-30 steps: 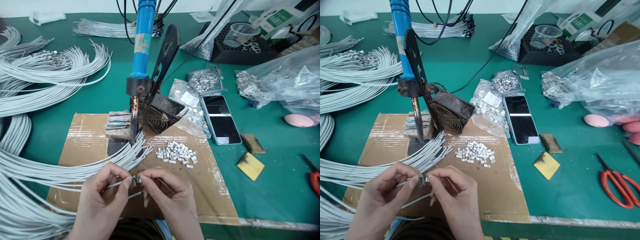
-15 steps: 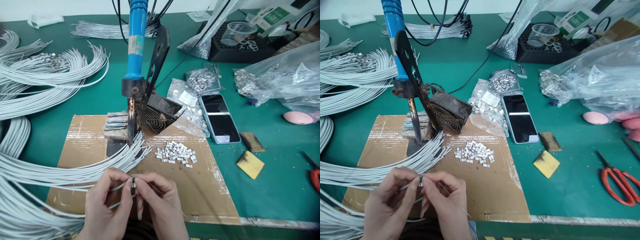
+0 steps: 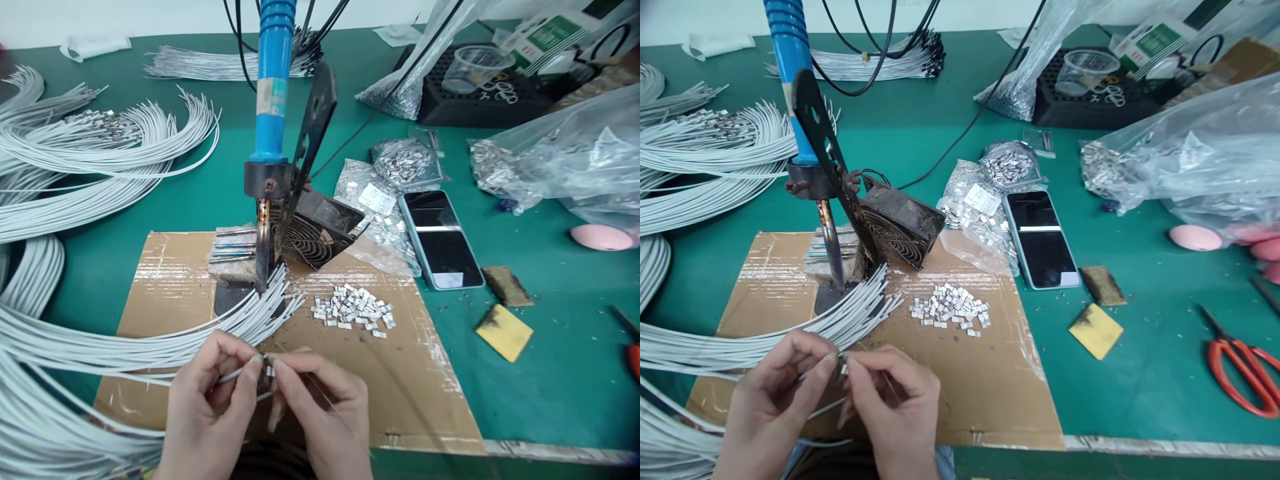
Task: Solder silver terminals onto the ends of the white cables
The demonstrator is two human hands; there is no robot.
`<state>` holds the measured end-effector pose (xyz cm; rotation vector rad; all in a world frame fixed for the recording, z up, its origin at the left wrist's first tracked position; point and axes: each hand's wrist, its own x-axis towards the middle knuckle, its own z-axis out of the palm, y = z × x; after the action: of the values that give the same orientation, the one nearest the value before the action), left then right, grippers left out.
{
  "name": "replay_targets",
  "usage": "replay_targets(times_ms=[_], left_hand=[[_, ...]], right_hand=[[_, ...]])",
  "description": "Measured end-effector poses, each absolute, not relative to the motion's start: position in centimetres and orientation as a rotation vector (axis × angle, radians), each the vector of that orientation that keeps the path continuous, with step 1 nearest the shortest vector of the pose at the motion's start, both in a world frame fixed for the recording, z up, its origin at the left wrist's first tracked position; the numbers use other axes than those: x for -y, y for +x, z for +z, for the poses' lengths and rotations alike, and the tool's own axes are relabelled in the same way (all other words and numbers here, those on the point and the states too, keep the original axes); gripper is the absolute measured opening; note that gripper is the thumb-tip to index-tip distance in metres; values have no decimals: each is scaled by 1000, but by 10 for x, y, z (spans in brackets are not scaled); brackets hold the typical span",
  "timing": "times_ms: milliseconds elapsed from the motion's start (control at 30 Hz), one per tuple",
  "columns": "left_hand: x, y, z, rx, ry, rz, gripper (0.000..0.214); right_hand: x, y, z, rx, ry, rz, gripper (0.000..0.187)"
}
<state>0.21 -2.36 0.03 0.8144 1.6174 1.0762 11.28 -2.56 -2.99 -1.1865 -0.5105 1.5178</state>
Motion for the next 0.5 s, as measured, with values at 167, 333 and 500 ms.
replay_targets(times_ms=[167, 333, 500], left_hand=[[18, 1, 5, -1593, 868, 1079, 13], [19, 2, 8, -1593, 906, 1026, 13], [17, 1, 11, -1598, 909, 1006, 14]], right_hand=[[14, 133, -27, 576, -1271, 1527, 13], [4, 144, -30, 899, -1154, 1452, 8], [0, 149, -27, 993, -1168, 1468, 16]])
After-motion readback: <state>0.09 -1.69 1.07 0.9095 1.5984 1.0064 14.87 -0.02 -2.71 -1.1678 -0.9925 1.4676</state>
